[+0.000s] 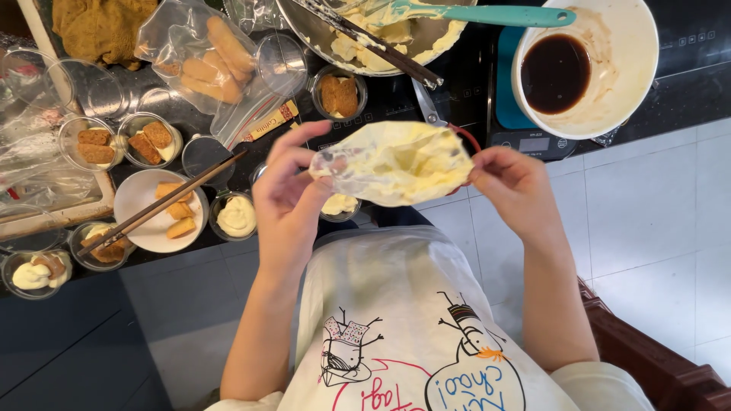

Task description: The person dips ladyfinger biscuits into a bowl of coffee using chopsticks and places them into small glass cups. They then cut open a piping bag of cream, squeeze mascarpone cream onto the layered cups, and use a spatula to spread and add cream over the desserts.

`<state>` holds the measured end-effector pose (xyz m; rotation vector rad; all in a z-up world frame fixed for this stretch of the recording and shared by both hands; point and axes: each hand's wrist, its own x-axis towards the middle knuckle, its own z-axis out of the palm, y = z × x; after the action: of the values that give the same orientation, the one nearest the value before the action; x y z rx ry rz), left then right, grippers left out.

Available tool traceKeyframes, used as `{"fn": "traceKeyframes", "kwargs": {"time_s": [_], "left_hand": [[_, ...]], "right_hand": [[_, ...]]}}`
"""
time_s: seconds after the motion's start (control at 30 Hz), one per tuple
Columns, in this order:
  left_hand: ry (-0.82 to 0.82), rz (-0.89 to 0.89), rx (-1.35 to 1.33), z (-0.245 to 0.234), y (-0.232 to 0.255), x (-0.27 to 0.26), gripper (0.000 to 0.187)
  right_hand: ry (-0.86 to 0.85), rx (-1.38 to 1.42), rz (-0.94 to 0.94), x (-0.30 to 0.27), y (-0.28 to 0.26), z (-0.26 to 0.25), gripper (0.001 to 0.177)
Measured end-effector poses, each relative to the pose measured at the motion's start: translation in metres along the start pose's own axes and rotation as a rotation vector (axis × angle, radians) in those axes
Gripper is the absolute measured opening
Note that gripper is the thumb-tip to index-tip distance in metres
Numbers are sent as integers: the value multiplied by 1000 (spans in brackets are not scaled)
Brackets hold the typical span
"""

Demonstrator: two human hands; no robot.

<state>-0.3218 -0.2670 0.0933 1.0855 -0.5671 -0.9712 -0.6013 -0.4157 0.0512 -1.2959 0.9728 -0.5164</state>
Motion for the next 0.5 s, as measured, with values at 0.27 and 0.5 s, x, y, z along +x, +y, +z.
{"fn": "traceKeyframes", "kwargs": {"time_s": [0.27,0.5], "left_hand": [[-107,-64,-65,4,-13,1,12],[-113,-56,-66,15,-14,12,14]], "right_hand": [[-5,-590,-287,4,-68,26,35],[-91,-734,-385,12,-76,62,32]]}}
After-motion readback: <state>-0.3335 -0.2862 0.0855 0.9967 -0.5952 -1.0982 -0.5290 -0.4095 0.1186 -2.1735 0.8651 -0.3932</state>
